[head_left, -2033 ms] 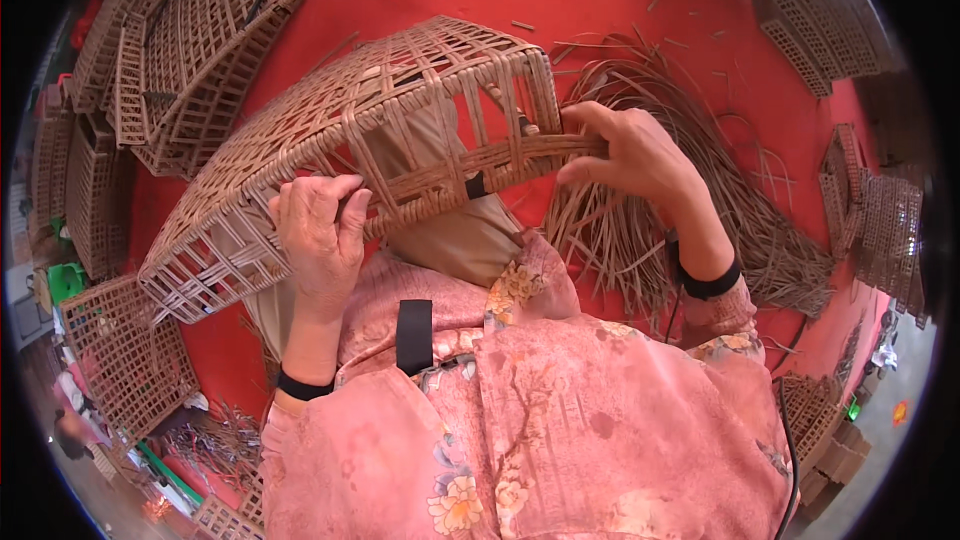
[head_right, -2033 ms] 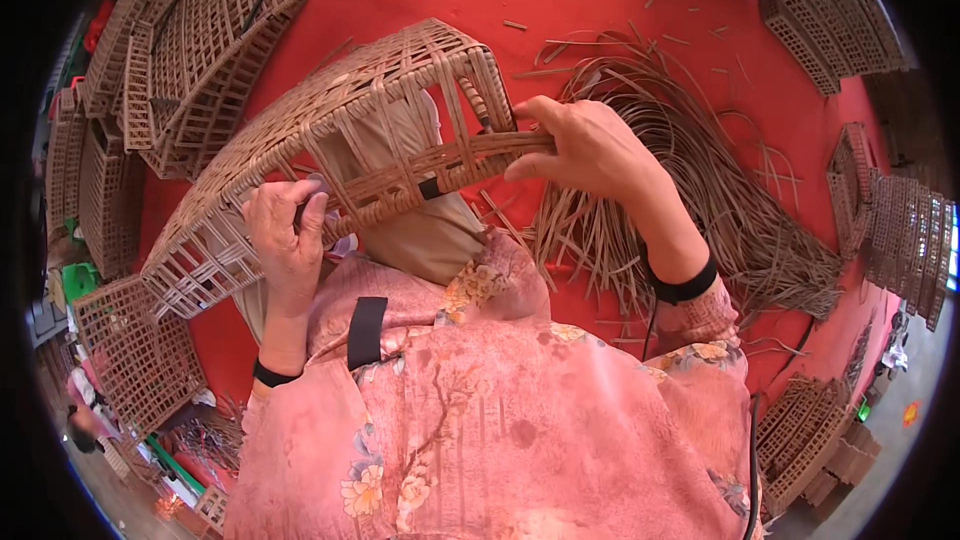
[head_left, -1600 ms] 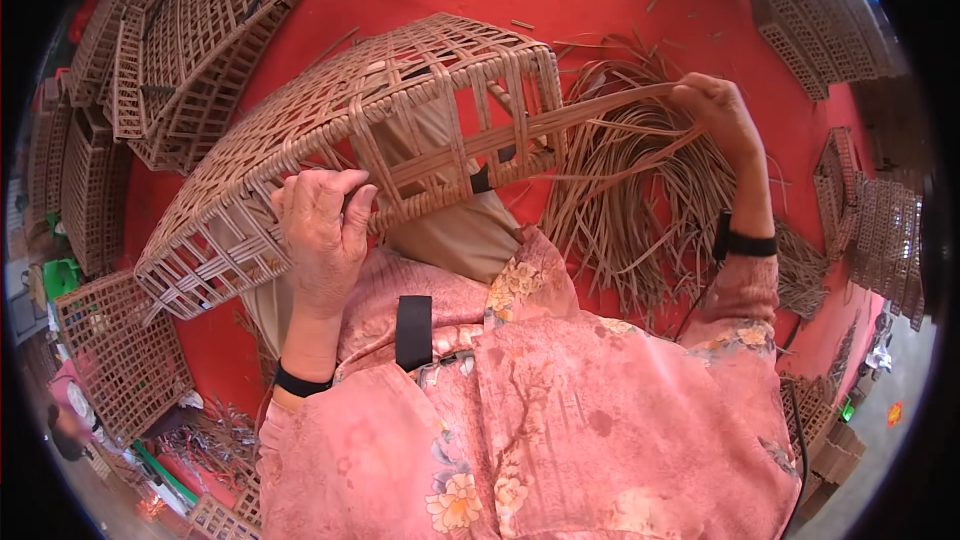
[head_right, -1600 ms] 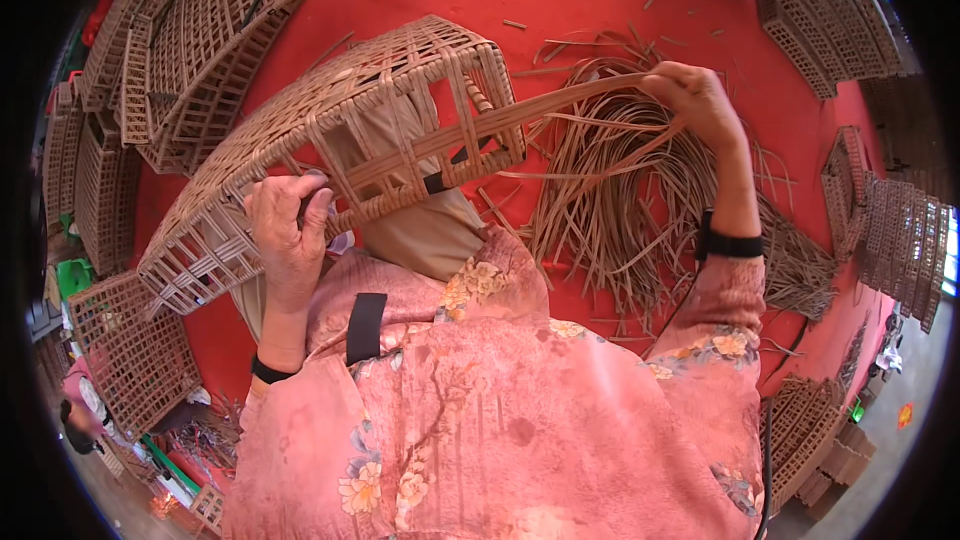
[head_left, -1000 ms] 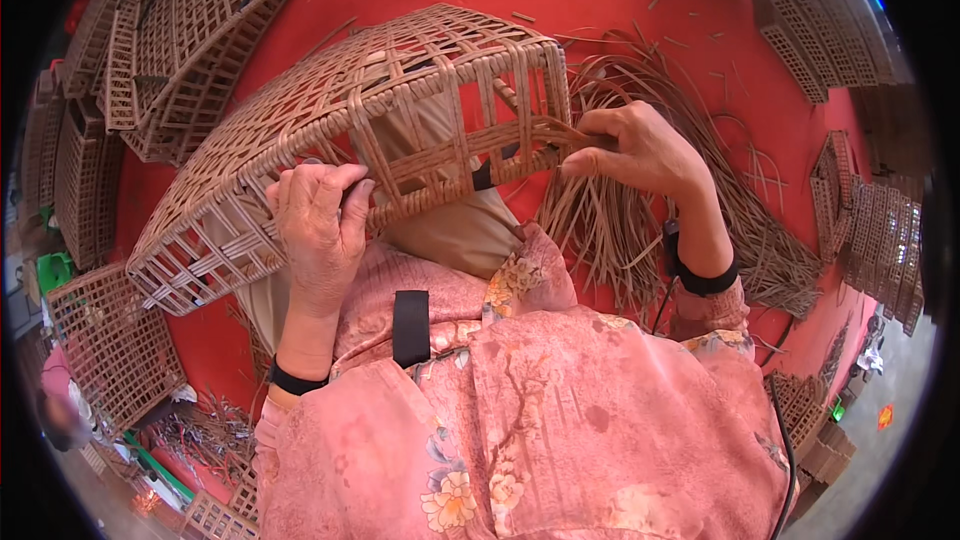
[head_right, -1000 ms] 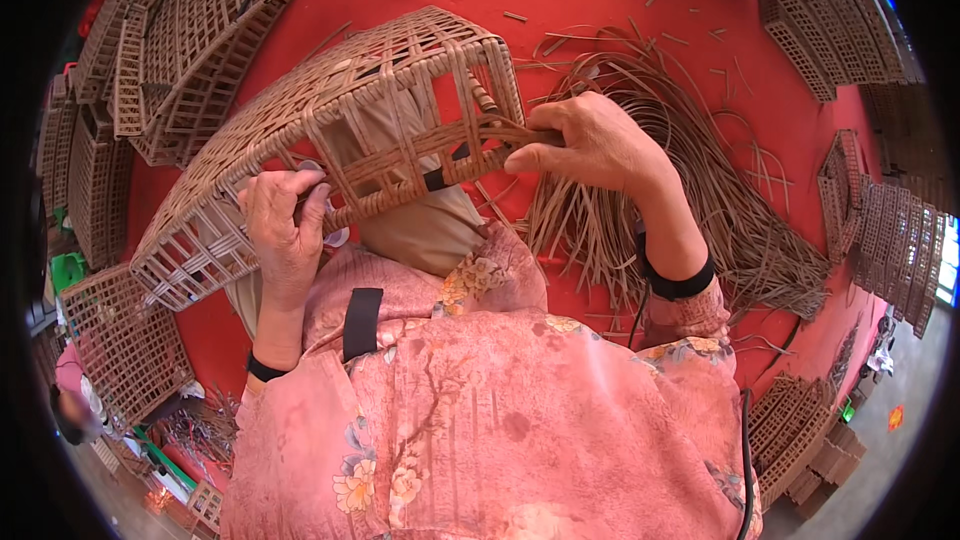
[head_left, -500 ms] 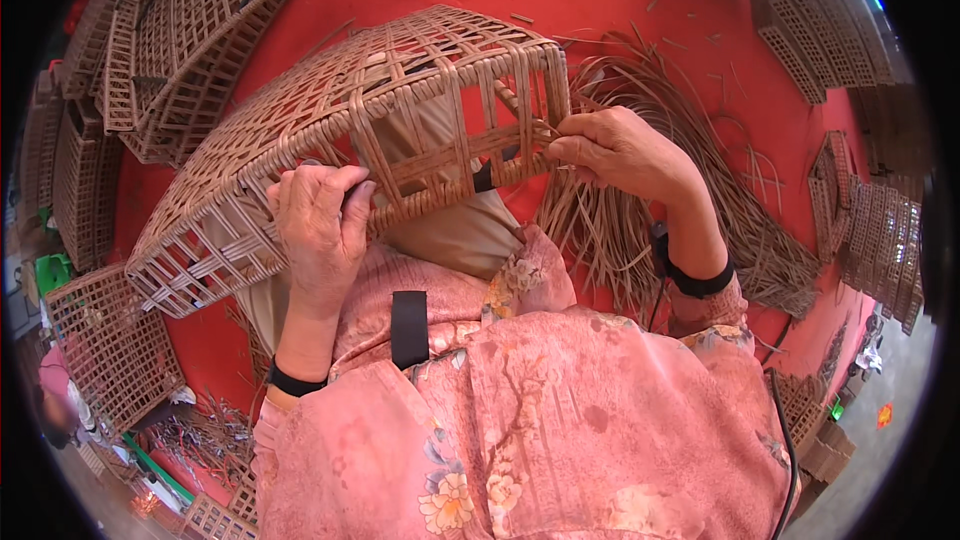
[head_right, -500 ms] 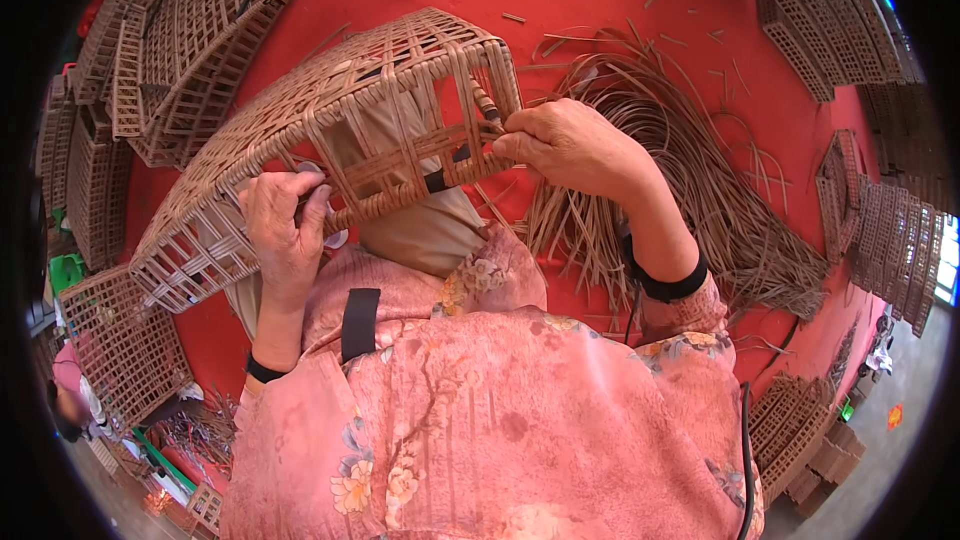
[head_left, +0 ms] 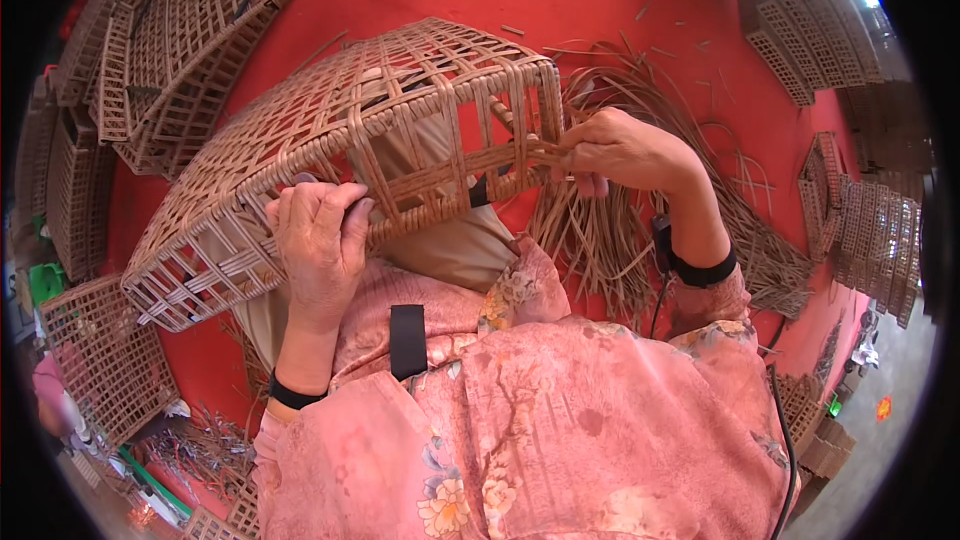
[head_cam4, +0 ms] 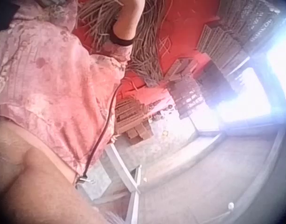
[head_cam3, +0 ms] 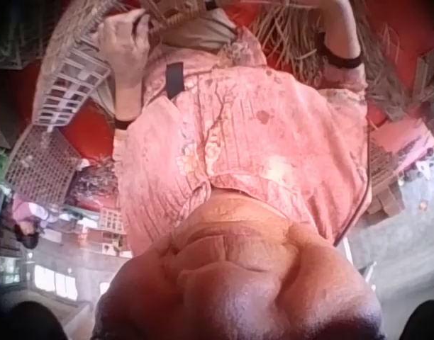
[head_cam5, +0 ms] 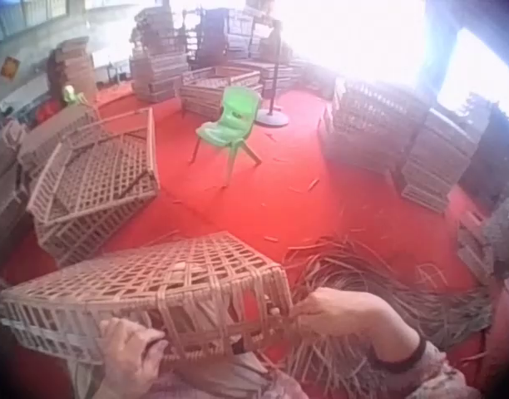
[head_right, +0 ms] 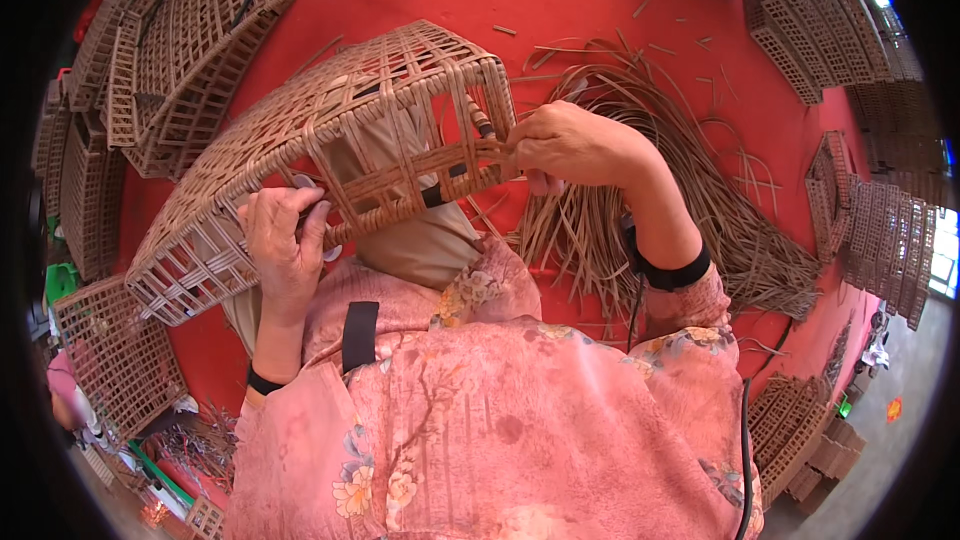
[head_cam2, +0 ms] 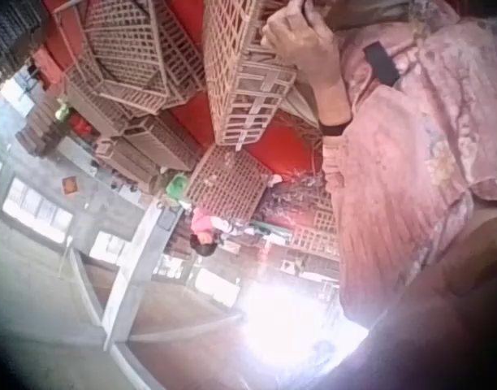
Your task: The recorder is weaving bamboo strips onto a wooden or bamboo furniture frame to create a bench or chair back.
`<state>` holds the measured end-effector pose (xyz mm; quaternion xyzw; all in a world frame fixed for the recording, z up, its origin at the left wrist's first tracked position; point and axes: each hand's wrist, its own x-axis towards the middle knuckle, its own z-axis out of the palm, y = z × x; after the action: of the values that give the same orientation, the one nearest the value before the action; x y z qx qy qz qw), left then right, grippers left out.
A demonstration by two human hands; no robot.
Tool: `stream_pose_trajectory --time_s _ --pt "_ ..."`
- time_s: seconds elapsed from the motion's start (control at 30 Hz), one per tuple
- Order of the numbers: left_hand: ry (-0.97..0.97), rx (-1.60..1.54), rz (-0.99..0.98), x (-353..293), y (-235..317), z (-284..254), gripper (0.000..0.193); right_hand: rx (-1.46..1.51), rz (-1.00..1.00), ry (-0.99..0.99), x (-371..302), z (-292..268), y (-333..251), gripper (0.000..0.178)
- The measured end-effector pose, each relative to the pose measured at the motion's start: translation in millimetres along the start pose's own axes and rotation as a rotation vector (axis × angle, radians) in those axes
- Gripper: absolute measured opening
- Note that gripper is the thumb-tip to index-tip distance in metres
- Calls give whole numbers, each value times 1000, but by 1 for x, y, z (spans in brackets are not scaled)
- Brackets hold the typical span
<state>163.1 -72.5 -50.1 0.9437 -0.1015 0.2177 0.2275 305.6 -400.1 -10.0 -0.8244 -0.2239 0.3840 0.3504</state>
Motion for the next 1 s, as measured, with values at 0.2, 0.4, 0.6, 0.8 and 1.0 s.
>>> stream_pose_trajectory --time_s 0.2,0.4,0.6,0.8,1.0 --pt "3 -15 11 2 -1 0 18 241 -52 -300 8 -16 22 32" --pt "2 -3 12 1 -1 0 19 -6 107 -59 0 -1 -8 35" --pt "15 -3 22 1 0 1 19 -358 -31 131 -15 18 -30 33" --pt "4 -1 -2 -1 -1 2 23 -622 -86 292 -15 30 -26 23" --pt "12 -2 10 0 -2 1 22 -656 -62 298 -8 39 -30 21"
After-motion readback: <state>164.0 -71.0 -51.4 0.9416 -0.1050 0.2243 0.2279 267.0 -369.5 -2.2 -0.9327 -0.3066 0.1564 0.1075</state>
